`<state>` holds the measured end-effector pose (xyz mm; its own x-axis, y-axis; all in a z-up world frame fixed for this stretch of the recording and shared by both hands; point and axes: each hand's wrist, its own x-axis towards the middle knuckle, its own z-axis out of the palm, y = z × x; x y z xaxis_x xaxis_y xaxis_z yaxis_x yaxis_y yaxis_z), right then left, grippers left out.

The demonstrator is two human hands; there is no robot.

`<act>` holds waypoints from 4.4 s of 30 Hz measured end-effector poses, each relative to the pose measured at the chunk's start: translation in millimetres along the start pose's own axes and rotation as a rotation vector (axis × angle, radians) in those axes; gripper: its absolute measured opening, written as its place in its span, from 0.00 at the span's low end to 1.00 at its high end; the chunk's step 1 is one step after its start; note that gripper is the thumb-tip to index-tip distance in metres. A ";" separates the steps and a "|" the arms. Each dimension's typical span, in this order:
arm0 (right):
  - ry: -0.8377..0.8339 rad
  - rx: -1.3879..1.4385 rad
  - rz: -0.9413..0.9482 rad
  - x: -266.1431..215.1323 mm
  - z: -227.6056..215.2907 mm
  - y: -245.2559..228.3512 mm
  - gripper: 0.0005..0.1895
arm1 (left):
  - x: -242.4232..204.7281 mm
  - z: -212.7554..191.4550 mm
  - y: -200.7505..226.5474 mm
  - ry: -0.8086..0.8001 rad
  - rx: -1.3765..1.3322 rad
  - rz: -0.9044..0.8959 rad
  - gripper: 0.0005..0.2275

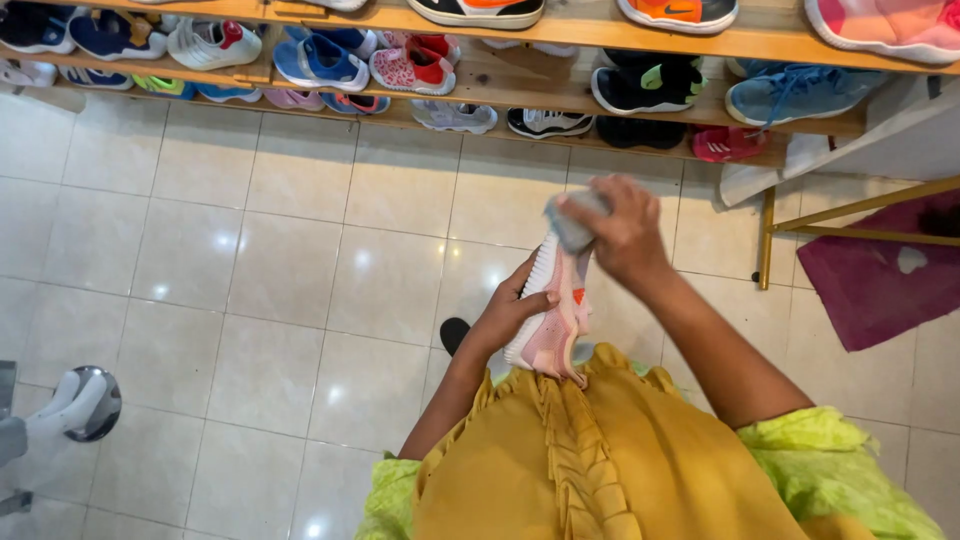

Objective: Cleaning shoes on display and organizing clothes on hangers in a retail store.

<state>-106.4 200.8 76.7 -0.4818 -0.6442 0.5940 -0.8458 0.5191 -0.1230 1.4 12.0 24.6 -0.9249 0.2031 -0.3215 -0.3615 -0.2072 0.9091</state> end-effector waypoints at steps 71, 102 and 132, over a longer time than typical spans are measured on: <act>-0.750 0.309 0.308 124.3 59.3 -168.9 0.30 | -28.9 -178.8 20.6 0.661 -0.359 0.217 0.34; -0.203 1.600 1.135 140.7 109.1 -132.0 0.30 | -43.7 -204.0 14.7 0.215 -0.035 0.199 0.27; 0.009 0.432 0.092 141.2 100.5 -174.8 0.38 | -69.1 -222.6 22.8 -0.226 -0.779 0.116 0.43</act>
<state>-49.6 -37.3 102.3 -0.5593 -0.6005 0.5715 -0.8184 0.2907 -0.4956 30.8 -219.8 8.6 -0.9453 0.3105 -0.0998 -0.3204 -0.8273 0.4615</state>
